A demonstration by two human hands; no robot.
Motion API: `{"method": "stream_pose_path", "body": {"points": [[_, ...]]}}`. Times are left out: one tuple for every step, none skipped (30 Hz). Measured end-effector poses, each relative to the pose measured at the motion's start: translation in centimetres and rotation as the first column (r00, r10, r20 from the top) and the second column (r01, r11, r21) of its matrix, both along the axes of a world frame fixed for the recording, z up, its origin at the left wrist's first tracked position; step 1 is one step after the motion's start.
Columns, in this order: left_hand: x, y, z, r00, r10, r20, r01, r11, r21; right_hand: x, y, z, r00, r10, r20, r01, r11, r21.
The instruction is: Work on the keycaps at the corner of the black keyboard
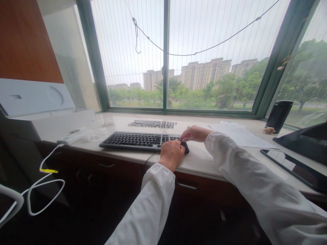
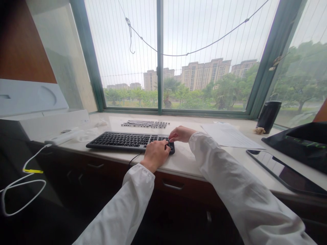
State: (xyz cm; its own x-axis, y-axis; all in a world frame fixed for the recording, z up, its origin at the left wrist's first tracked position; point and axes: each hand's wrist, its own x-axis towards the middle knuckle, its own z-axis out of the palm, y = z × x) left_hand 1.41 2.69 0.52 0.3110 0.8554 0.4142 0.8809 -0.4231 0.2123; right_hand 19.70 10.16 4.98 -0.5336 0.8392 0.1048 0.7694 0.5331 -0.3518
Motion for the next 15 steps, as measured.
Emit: {"method": "stream_pose_path", "body": {"points": [[0.01,0.0,0.0,1.0,0.0,0.001,0.0,1.0,0.005,-0.05,0.0,0.01,1.0,0.0,0.007,0.0,1.0,0.011],[0.02,0.0,0.0,1.0,0.0,0.0,0.0,1.0,0.006,-0.12,-0.02,0.04,1.0,0.001,0.014,-0.001,1.0,0.021],[0.03,0.0,0.0,1.0,0.001,-0.001,-0.001,1.0,0.003,-0.19,-0.06,0.09,1.0,0.002,0.023,-0.003,1.0,0.03],[0.05,0.0,-0.01,1.0,0.001,-0.003,-0.001,1.0,-0.002,-0.27,-0.11,0.15,1.0,0.003,0.031,-0.004,0.999,0.038],[0.05,0.0,-0.02,1.0,0.002,-0.003,-0.002,1.0,-0.008,-0.33,-0.16,0.21,0.999,0.004,0.037,-0.006,0.999,0.044],[0.06,0.01,-0.04,1.0,0.003,-0.003,-0.003,1.0,-0.012,-0.38,-0.22,0.27,0.999,0.004,0.04,-0.006,0.999,0.047],[0.06,0.02,-0.06,1.0,0.003,-0.002,-0.003,1.0,-0.012,-0.41,-0.27,0.32,0.999,0.004,0.041,-0.006,0.999,0.046],[0.05,0.03,-0.09,1.0,0.003,0.0,-0.003,1.0,-0.01,-0.41,-0.32,0.36,0.999,0.002,0.04,-0.004,0.999,0.043],[0.04,0.04,-0.11,1.0,0.003,0.001,-0.003,1.0,-0.008,-0.4,-0.34,0.39,0.999,-0.002,0.039,0.0,0.999,0.041],[0.03,0.06,-0.13,1.0,0.002,0.002,-0.002,1.0,-0.006,-0.39,-0.36,0.41,0.999,-0.005,0.039,0.004,0.999,0.039],[0.02,0.07,-0.14,1.0,0.0,0.003,0.0,1.0,-0.006,-0.37,-0.36,0.41,0.999,-0.009,0.042,0.007,0.999,0.039],[0.01,0.08,-0.15,1.0,-0.003,0.004,0.003,1.0,-0.007,-0.36,-0.37,0.41,0.999,-0.012,0.045,0.01,0.999,0.04],[0.01,0.09,-0.16,1.0,-0.006,0.006,0.006,1.0,-0.007,-0.37,-0.37,0.41,0.999,-0.015,0.049,0.013,0.999,0.043],[0.0,0.1,-0.17,1.0,-0.008,0.007,0.008,1.0,-0.008,-0.39,-0.38,0.41,0.999,-0.017,0.05,0.015,0.999,0.045],[0.0,0.1,-0.19,1.0,-0.01,0.01,0.01,1.0,-0.008,-0.43,-0.39,0.41,0.999,-0.017,0.052,0.015,0.999,0.044]]}}
